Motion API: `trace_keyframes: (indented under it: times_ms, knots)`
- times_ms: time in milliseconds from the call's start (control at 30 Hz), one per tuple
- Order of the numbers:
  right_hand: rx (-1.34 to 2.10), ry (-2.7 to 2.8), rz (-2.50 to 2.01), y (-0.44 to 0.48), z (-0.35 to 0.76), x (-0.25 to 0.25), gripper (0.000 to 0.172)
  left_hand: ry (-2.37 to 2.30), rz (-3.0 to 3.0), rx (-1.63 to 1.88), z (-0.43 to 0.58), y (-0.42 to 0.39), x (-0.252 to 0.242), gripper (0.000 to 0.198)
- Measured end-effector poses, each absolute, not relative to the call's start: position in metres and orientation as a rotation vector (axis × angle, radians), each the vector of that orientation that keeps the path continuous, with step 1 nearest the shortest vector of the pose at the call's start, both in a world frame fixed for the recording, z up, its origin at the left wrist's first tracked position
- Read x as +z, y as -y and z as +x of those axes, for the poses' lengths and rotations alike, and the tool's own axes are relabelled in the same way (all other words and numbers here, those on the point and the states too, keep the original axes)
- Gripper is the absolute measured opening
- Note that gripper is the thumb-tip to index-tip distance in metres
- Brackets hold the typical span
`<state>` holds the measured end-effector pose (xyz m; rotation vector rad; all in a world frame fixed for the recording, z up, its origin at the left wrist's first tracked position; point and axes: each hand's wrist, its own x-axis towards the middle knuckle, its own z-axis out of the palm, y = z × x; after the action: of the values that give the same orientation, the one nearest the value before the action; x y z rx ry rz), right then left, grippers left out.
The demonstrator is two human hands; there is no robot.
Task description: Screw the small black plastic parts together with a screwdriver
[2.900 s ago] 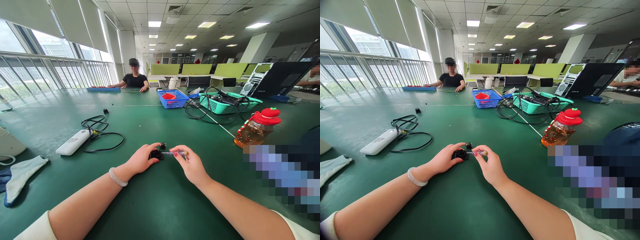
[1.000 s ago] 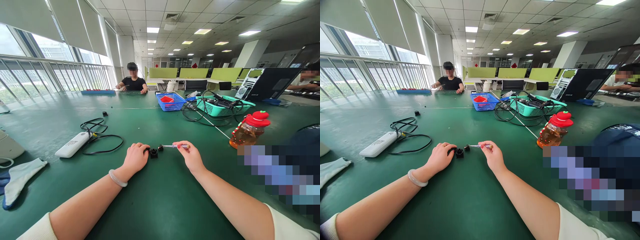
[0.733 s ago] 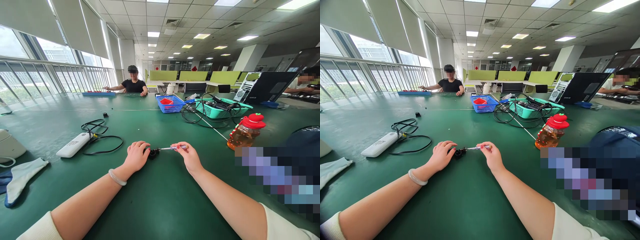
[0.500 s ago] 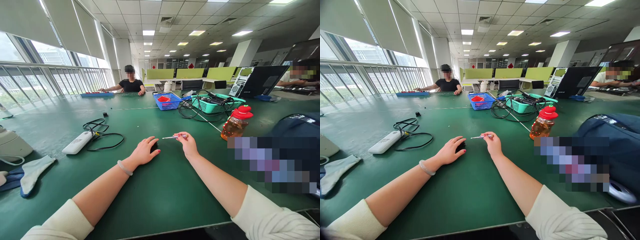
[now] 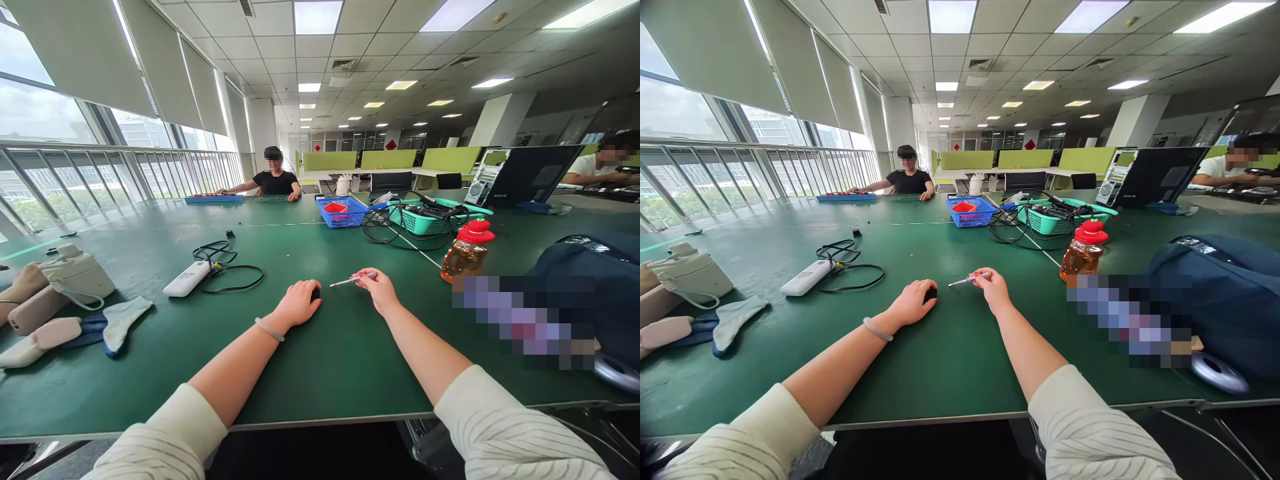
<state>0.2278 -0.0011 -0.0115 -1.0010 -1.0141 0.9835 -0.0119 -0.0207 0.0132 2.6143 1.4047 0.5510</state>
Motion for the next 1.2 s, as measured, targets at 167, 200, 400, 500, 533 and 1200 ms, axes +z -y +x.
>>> trace_keyframes:
  times_ms: [167, 200, 400, 500, 533, 1200]
  knots:
    - [1.048, 1.016, -0.999, 0.001, 0.23, -0.012, 0.04, -1.392, 2.63, 0.514, -0.017, 0.019, 0.012, 0.039]
    - [1.058, 1.018, -0.995, 0.001, 0.23, -0.011, 0.04, -1.391, 2.632, 0.508, -0.019, 0.019, 0.012, 0.038]
    - [1.099, 1.001, -0.978, 0.002, 0.23, -0.011, 0.041, -1.343, 2.604, 0.507, -0.028, 0.019, 0.013, 0.033]
    - [1.105, 0.977, -0.986, 0.002, 0.23, -0.011, 0.04, -1.358, 2.592, 0.508, -0.027, 0.02, 0.012, 0.032]
    - [1.107, 0.964, -0.993, 0.002, 0.23, -0.011, 0.039, -1.357, 2.598, 0.504, -0.027, 0.02, 0.012, 0.03]
    - [1.122, 0.68, -1.149, -0.025, 0.231, -0.002, 0.013, -1.466, 2.585, 0.356, -0.115, 0.027, 0.021, 0.031]
